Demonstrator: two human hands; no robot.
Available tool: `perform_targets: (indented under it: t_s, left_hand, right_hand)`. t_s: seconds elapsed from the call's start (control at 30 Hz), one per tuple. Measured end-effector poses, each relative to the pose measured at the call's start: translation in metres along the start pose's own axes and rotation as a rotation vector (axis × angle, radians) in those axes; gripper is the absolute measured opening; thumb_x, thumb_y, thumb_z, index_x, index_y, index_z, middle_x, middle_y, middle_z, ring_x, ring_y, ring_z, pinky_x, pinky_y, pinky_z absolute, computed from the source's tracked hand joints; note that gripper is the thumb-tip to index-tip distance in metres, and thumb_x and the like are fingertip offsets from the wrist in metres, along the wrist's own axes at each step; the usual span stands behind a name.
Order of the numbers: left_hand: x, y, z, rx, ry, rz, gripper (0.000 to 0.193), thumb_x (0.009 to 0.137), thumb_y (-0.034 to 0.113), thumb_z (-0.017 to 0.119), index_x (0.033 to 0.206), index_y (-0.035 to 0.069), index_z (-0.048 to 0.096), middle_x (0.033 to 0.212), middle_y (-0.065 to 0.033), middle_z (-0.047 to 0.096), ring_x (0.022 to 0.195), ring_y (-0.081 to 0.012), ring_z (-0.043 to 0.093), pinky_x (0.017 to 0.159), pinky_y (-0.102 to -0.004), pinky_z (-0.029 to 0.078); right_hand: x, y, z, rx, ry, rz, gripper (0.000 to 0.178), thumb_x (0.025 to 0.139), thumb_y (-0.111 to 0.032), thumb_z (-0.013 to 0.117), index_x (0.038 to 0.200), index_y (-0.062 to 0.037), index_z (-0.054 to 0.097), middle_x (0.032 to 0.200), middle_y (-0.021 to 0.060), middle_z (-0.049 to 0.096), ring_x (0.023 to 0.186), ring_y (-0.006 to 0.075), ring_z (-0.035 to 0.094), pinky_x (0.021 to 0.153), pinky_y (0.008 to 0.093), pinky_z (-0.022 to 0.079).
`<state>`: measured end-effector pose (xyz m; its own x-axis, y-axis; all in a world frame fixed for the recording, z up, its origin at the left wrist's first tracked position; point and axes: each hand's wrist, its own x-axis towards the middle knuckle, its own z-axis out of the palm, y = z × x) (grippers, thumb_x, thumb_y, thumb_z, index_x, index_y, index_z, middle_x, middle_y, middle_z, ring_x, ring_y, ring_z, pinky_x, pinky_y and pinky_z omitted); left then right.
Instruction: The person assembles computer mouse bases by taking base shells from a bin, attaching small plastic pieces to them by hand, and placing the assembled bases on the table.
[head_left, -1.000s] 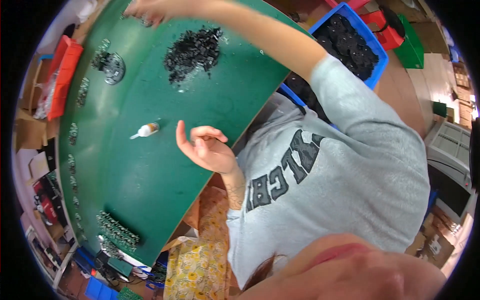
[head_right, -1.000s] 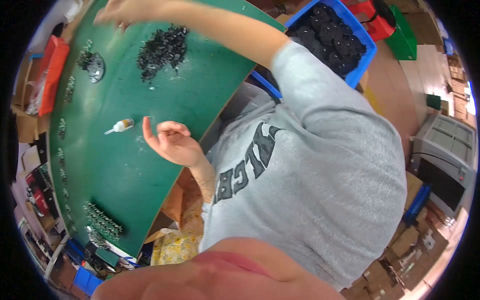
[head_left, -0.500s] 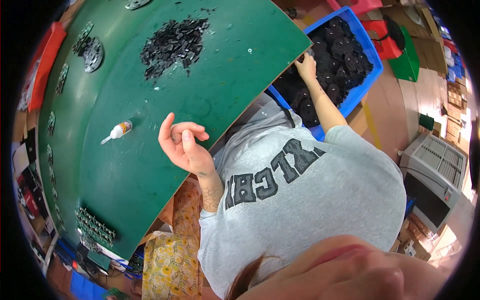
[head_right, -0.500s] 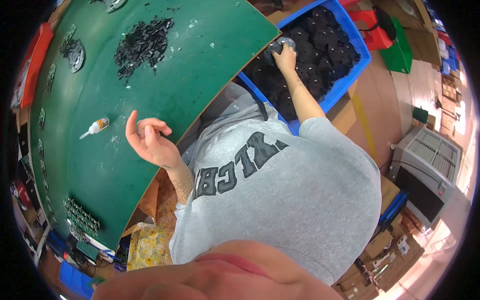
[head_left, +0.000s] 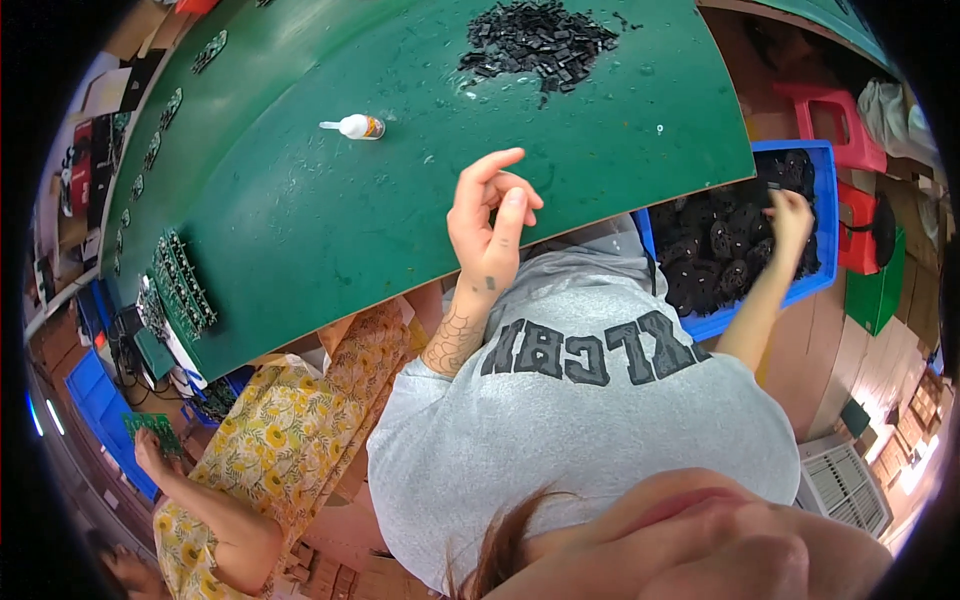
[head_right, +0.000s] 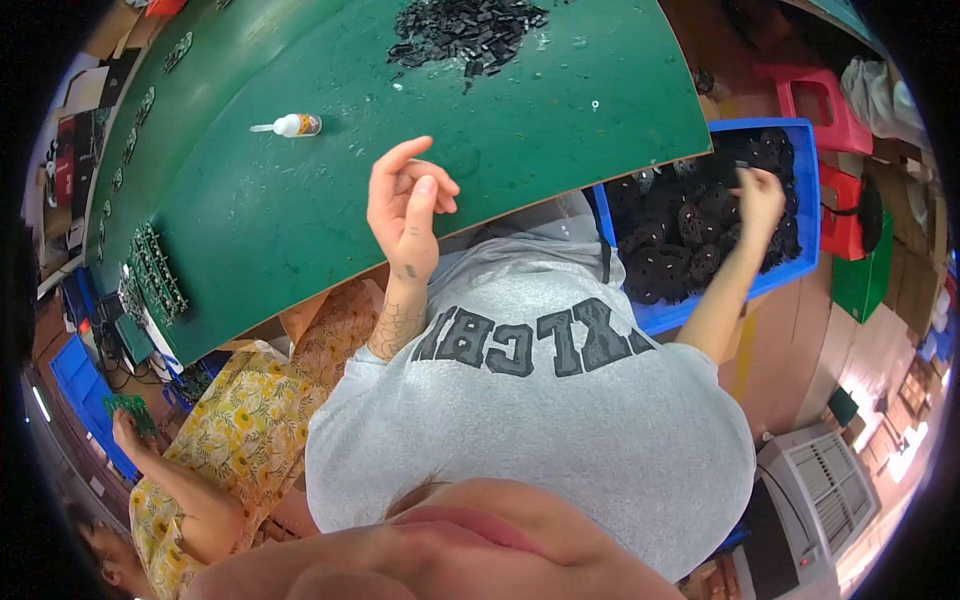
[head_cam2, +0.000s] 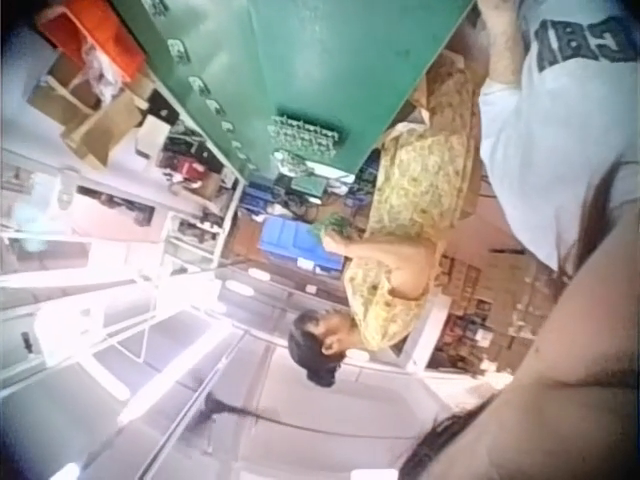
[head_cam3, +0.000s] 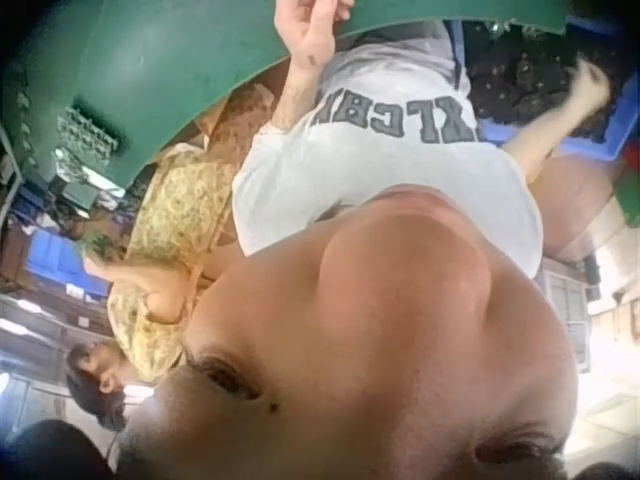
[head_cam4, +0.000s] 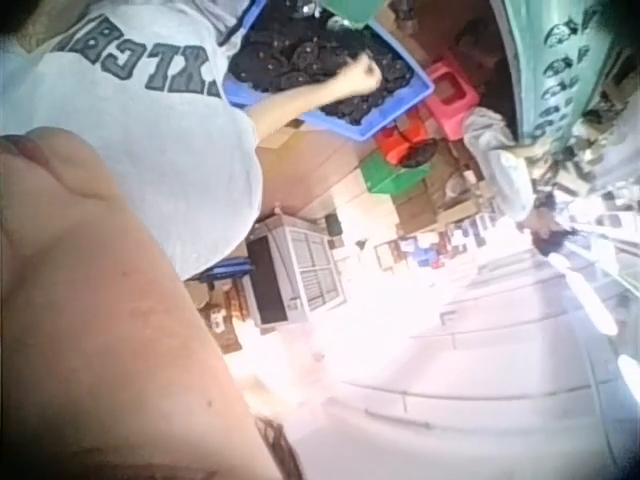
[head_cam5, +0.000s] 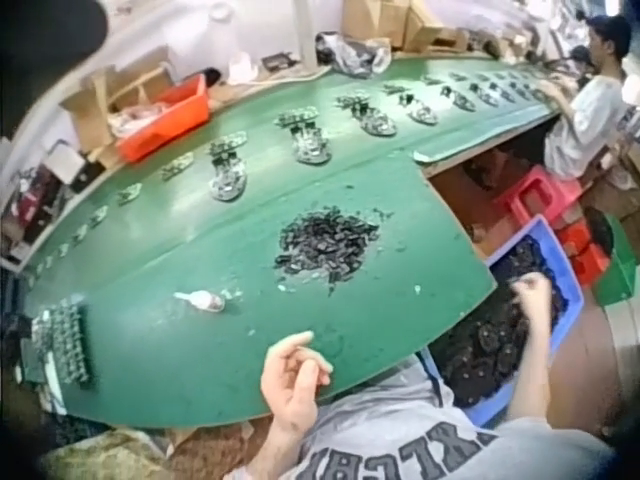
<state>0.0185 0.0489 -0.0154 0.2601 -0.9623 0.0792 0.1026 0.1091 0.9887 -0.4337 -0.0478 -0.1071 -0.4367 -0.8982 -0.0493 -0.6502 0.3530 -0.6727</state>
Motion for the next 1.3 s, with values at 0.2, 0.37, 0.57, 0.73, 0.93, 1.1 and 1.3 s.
perform_targets:
  t_s: [0.2,0.37,0.57,0.73,0.93,1.1,1.3]
  left_hand:
    - [0.003,-0.006,0.001,0.135,-0.148,0.065,0.025,0.082,0.007,0.053,0.106,0.001,0.056,0.075,-0.0047,0.061,0.062,-0.0083,0.055,0.054,-0.02,0.042]
    - [0.004,0.002,0.005,0.088,-0.245,0.064,0.034,0.076,0.01,0.059,0.109,0.003,0.056,0.08,-0.0051,0.063,0.066,-0.0105,0.057,0.056,-0.0223,0.043]
    - [-0.008,-0.014,0.002,-0.081,0.087,-0.107,0.014,0.081,0.012,0.063,0.085,-0.002,0.059,0.071,0.0004,0.056,0.064,-0.0051,0.049,0.058,-0.0205,0.041]
    - [-0.005,-0.015,0.003,-0.287,0.18,-0.059,0.018,0.083,0.011,0.06,0.095,-0.002,0.057,0.08,-0.0002,0.057,0.07,-0.0042,0.05,0.063,-0.0185,0.04]
    - [-0.006,-0.015,0.004,-0.229,0.15,-0.04,0.023,0.084,0.012,0.058,0.102,-0.002,0.054,0.083,-0.0012,0.058,0.069,-0.004,0.05,0.062,-0.018,0.041]
    - [-0.003,-0.009,0.006,-0.273,0.159,-0.022,0.025,0.085,0.013,0.058,0.104,-0.002,0.054,0.083,-0.0012,0.058,0.069,-0.004,0.05,0.061,-0.0179,0.041]
    - [-0.006,-0.01,0.004,-0.232,0.125,-0.032,0.025,0.085,0.013,0.057,0.105,-0.002,0.054,0.083,-0.0011,0.058,0.07,-0.0042,0.051,0.063,-0.0184,0.042]
  right_hand:
    - [-0.046,-0.121,-0.055,0.967,0.14,-0.236,0.011,0.079,-0.001,0.058,0.089,0.0042,0.058,0.078,0.0126,0.063,0.067,0.02,0.064,0.059,0.0265,0.052]
    - [-0.133,-0.208,0.05,0.758,-0.733,-0.097,0.015,0.076,-0.005,0.063,0.086,0.0049,0.058,0.073,0.0119,0.064,0.063,0.018,0.063,0.061,0.0284,0.051]
    - [-0.156,-0.247,0.075,0.634,-1.425,-0.347,0.012,0.078,-0.003,0.063,0.089,0.0012,0.058,0.072,0.0039,0.061,0.063,0.0118,0.06,0.055,0.0241,0.049]
    - [-0.103,-0.271,0.095,0.392,-0.703,-0.716,0.014,0.081,-0.013,0.06,0.088,-0.0011,0.064,0.073,0.0047,0.06,0.062,0.0101,0.056,0.056,0.0226,0.044]
    - [-0.087,-0.286,0.114,0.089,-0.515,-0.864,0.013,0.077,-0.011,0.062,0.087,-0.0035,0.064,0.074,0.0076,0.057,0.065,0.0175,0.056,0.06,0.0279,0.045]
    - [-0.084,-0.289,0.109,0.006,-0.516,-0.879,0.01,0.076,-0.009,0.062,0.084,-0.0027,0.063,0.074,0.0088,0.057,0.066,0.0212,0.057,0.063,0.0313,0.046]
    - [-0.078,-0.286,0.101,-0.084,-0.46,-0.999,0.011,0.073,-0.008,0.062,0.082,-0.001,0.06,0.073,0.0092,0.056,0.07,0.0243,0.057,0.067,0.034,0.046]
